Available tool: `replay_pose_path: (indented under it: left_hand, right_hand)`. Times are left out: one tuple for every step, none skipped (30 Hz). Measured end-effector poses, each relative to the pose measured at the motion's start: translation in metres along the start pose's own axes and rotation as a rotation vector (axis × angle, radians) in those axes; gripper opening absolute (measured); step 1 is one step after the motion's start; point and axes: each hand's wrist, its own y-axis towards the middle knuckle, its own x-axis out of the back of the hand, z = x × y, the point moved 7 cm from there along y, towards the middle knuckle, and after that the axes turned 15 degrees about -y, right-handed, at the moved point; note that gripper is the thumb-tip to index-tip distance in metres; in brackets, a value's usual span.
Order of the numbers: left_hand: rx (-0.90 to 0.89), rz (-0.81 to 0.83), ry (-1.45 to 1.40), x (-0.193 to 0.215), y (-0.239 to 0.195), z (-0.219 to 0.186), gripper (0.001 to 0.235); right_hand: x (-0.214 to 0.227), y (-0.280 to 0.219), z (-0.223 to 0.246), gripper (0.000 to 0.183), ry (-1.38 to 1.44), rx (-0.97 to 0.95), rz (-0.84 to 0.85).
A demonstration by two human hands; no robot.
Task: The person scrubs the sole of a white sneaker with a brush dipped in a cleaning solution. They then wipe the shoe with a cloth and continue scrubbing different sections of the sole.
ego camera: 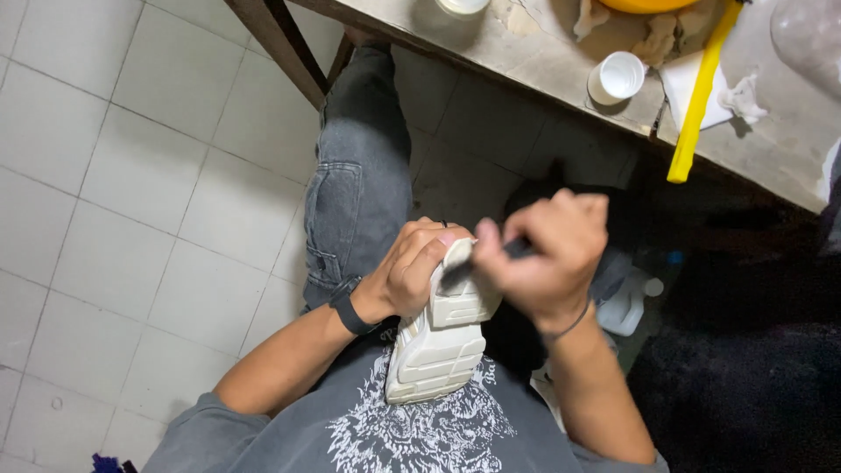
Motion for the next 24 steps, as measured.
replay_pose_path:
  left_hand:
    - [0.006,0.008,-0.003,-0.001,-0.001,0.000,0.045]
    - [0.009,0.005,-0.005,-0.002,-0.002,0.000,0.045]
    - [0.009,0.003,-0.008,-0.003,-0.002,-0.001,0.045]
    - [0.008,-0.004,-0.005,-0.003,-0.002,-0.003,0.045]
    - [0.008,-0.012,-0.002,-0.002,-0.002,-0.005,0.045]
    - [0.006,-0.008,-0.003,-0.002,-0.001,-0.007,0.045]
    - [0.006,-0.005,-0.003,-0.003,0.000,-0.008,0.045]
    - [0.005,-0.001,-0.004,-0.003,0.002,-0.010,0.046]
    - [0.002,0.004,-0.005,-0.003,0.005,-0.012,0.046]
    - [-0.001,-0.005,-0.006,-0.004,0.006,-0.013,0.046]
    - [-0.004,-0.014,-0.007,-0.004,0.008,-0.015,0.046]
    - [-0.008,-0.014,-0.003,-0.002,0.008,-0.012,0.046]
    - [-0.008,-0.017,0.004,-0.001,0.008,-0.009,0.046]
    - [0.001,-0.012,0.004,-0.001,0.006,-0.004,0.045]
    - [0.005,-0.005,0.000,-0.002,0.003,0.001,0.045]
    - [0.011,-0.009,0.002,-0.002,0.001,0.005,0.045]
    - [0.018,-0.013,0.004,-0.003,0.000,0.009,0.044]
    - [0.008,-0.013,0.009,-0.003,0.004,0.001,0.044]
    - [-0.010,-0.023,0.010,-0.003,0.008,-0.007,0.042]
    - [-0.012,-0.034,0.003,-0.006,0.005,-0.015,0.042]
    - [-0.006,-0.035,0.001,-0.005,0.003,-0.011,0.042]
    - [0.008,-0.018,-0.002,-0.005,0.002,-0.005,0.042]
    - [0.021,0.000,-0.005,-0.004,0.002,0.000,0.043]
    - [0.014,-0.001,-0.004,-0.004,0.004,0.000,0.043]
  right_hand:
    - [-0.003,0.001,-0.014,0.040,-0.005,-0.026,0.000]
    - [-0.006,0.003,-0.028,0.041,-0.005,-0.043,0.004]
    - [-0.002,0.001,-0.016,0.041,-0.006,-0.042,0.007]
    - [0.000,0.002,-0.002,0.039,0.001,-0.009,0.008]
    - [0.003,0.002,0.012,0.038,0.007,0.023,0.009]
    - [0.000,0.001,0.004,0.038,0.004,0.023,0.006]
    - [-0.003,0.000,-0.005,0.037,-0.007,-0.007,0.011]
    - [-0.006,-0.001,-0.014,0.037,-0.018,-0.036,0.015]
    - [-0.003,0.001,-0.011,0.037,-0.023,-0.036,0.011]
    - [-0.002,0.003,-0.008,0.038,-0.031,-0.031,0.011]
    - [0.000,0.005,-0.005,0.038,-0.039,-0.027,0.011]
    - [0.000,0.005,-0.002,0.038,-0.037,-0.023,0.006]
    - [-0.001,0.006,0.002,0.038,-0.016,-0.012,0.021]
    - [-0.001,0.002,0.005,0.038,-0.001,-0.013,0.041]
    - [-0.001,0.001,-0.005,0.038,-0.006,-0.020,0.041]
    - [-0.001,0.002,-0.016,0.039,-0.042,-0.046,0.044]
    - [-0.001,0.003,-0.028,0.041,-0.078,-0.072,0.048]
    - [0.004,0.006,-0.019,0.041,-0.079,-0.065,0.039]
    - [0.009,0.010,-0.009,0.041,-0.077,-0.047,0.035]
    - [0.015,0.008,0.004,0.040,-0.073,-0.040,0.045]
    - [0.009,0.005,-0.007,0.040,-0.071,-0.043,0.051]
    - [0.004,0.002,-0.020,0.040,-0.075,-0.060,0.048]
    - [-0.001,0.000,-0.033,0.040,-0.078,-0.076,0.045]
    - [0.003,0.000,-0.022,0.040,-0.079,-0.071,0.041]
